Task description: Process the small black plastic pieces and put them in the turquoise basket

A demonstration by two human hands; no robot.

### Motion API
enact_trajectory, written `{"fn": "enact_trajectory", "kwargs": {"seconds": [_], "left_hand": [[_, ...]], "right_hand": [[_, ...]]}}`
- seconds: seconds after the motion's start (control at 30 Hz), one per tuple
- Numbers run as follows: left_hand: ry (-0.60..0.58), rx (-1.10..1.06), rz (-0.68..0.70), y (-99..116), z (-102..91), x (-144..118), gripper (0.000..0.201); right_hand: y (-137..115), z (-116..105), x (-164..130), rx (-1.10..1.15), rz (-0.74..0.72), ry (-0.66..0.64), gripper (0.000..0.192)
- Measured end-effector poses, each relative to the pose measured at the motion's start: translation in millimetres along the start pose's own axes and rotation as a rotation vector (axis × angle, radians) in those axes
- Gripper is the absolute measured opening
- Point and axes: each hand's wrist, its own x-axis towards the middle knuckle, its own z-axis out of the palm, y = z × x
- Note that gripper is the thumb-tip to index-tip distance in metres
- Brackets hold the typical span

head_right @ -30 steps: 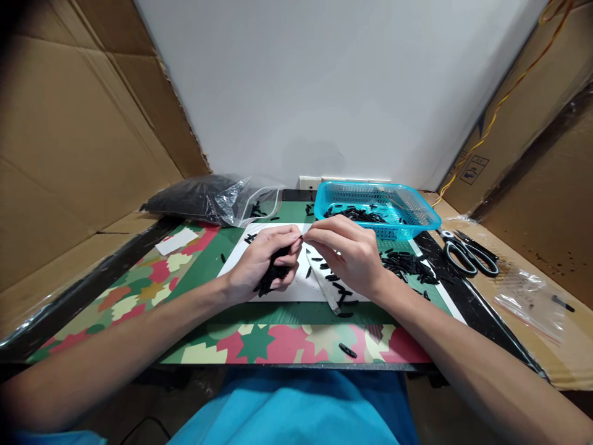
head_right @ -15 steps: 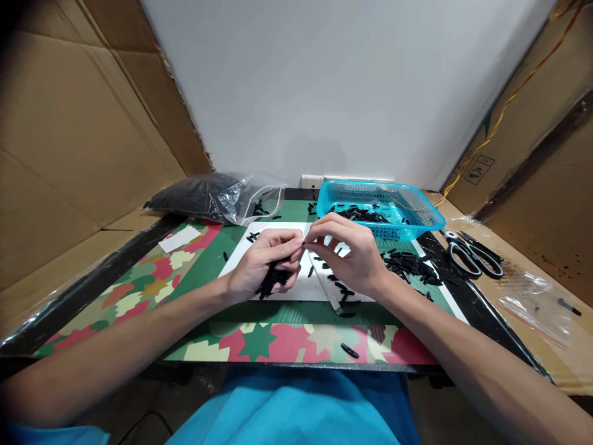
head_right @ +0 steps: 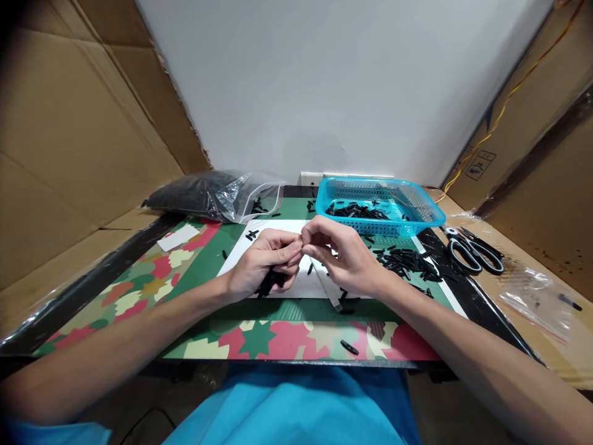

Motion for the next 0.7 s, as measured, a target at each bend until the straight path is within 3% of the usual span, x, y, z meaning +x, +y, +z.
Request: {"fn": "enact_trajectory", "kwargs": {"seconds": [0.47,0.7], "left_hand": [[0.039,-0.027,0.001,-2.4,2.7,0.3,0.042],[0.053,-0.012,0.018,-9.1,2.7,-1.2,0.041]], "right_hand": [[0.6,5.0,0.2,0.055,0.044,-0.024,0.033],[5.4,2.8,0.4,0.007,0.029,-0.060,0.024]]}}
